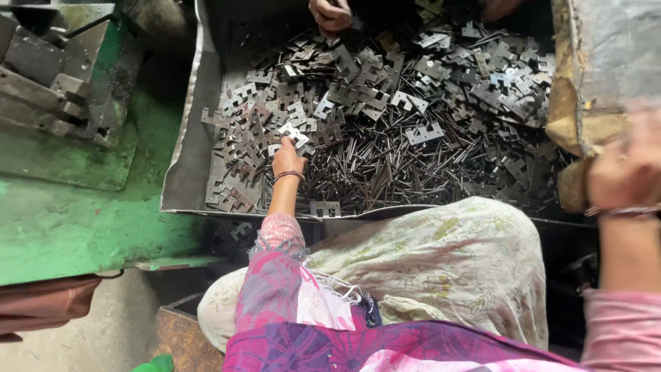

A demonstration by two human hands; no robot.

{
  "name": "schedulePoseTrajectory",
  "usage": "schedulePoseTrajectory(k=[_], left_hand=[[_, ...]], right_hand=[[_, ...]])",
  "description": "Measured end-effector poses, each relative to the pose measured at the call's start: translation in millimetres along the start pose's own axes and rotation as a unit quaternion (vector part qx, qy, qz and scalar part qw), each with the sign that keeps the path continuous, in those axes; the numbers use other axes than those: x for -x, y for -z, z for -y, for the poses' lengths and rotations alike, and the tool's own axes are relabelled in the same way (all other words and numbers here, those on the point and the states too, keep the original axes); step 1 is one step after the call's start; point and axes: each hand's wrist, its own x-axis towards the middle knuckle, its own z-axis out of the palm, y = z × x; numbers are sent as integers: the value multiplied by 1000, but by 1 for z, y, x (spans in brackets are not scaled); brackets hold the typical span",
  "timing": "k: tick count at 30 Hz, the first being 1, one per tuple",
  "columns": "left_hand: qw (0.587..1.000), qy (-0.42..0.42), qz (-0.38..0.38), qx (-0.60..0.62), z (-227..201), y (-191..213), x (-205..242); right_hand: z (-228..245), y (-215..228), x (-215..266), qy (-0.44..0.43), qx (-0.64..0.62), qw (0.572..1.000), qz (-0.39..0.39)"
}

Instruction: The person sits on the floor and sorts small metal components from a large bin, separating H-shaped brackets from thin metal rods by hand. The sorted parts are placed into separate piles within the bin.

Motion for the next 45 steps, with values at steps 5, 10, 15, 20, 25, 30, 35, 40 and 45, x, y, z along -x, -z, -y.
schedulePoseTrajectory(k=[5,10,15,20,25,30,35,40,45], left_hand=[[997,22,-45,-59,6,24,1],[995,-49,-76,-33,-4,43,20],[969,-236,-32,60,-71,10,51],[923,-378,-73,4,-144,-45,67],[901,-388,-70,-182,-168,-88,61],[888,-403,-83,-205,-154,-120,62],[881,-440,-37,-168,-160,-92,62],[962,-222,-35,154,-165,-31,81],[774,105,140,608,-158,-15,96]], right_hand=[[102,30,38,77,-170,982,25],[106,19,47,22,-261,959,108],[85,-19,71,4,-261,952,161],[83,-37,83,-38,-191,974,119],[88,-35,80,-54,-180,977,100],[92,-33,83,-95,-164,973,129],[86,-37,79,-96,-185,969,133],[68,-64,74,-135,-215,912,321],[60,-119,33,-140,-104,892,418]])
